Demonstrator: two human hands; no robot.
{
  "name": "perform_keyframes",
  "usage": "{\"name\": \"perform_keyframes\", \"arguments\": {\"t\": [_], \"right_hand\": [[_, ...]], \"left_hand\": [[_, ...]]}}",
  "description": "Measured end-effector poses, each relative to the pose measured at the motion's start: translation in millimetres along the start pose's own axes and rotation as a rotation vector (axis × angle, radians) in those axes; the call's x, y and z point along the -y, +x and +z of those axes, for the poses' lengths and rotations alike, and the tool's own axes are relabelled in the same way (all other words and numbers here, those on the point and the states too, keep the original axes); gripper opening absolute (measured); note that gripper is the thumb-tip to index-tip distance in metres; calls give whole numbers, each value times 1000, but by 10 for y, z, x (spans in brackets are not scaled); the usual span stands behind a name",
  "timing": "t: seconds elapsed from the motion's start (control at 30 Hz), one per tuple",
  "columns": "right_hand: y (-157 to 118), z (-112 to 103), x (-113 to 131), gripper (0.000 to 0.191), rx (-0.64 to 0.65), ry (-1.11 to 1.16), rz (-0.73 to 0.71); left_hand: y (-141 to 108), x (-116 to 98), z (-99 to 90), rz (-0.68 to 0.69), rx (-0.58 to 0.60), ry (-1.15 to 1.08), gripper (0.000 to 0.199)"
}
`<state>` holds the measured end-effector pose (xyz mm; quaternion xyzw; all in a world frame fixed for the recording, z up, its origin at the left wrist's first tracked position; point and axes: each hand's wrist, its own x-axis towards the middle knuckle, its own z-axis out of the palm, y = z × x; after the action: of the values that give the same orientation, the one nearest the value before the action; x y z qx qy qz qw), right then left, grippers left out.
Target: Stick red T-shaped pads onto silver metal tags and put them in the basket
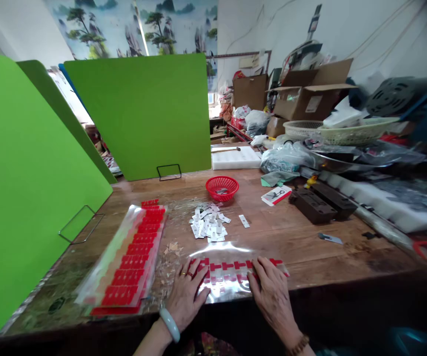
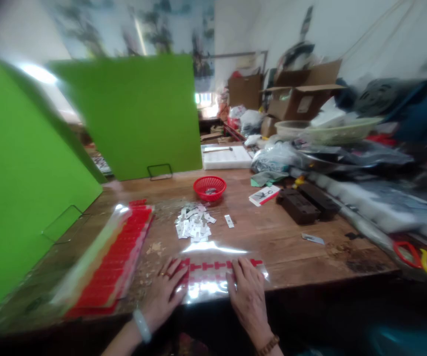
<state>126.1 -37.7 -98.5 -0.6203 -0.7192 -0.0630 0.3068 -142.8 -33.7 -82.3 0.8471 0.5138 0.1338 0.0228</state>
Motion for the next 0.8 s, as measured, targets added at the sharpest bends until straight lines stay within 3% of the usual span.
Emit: {"name": "perform_keyframes", "arguments": {"t": [0.37, 0.8], "right_hand": [[-31, 74, -34, 34, 2, -13, 20], [-18, 181, -117, 37, -48, -75, -37]], "left_hand": [[3, 4, -10, 6, -14, 46, 44], [91, 9, -78, -91, 87, -152, 48]]}}
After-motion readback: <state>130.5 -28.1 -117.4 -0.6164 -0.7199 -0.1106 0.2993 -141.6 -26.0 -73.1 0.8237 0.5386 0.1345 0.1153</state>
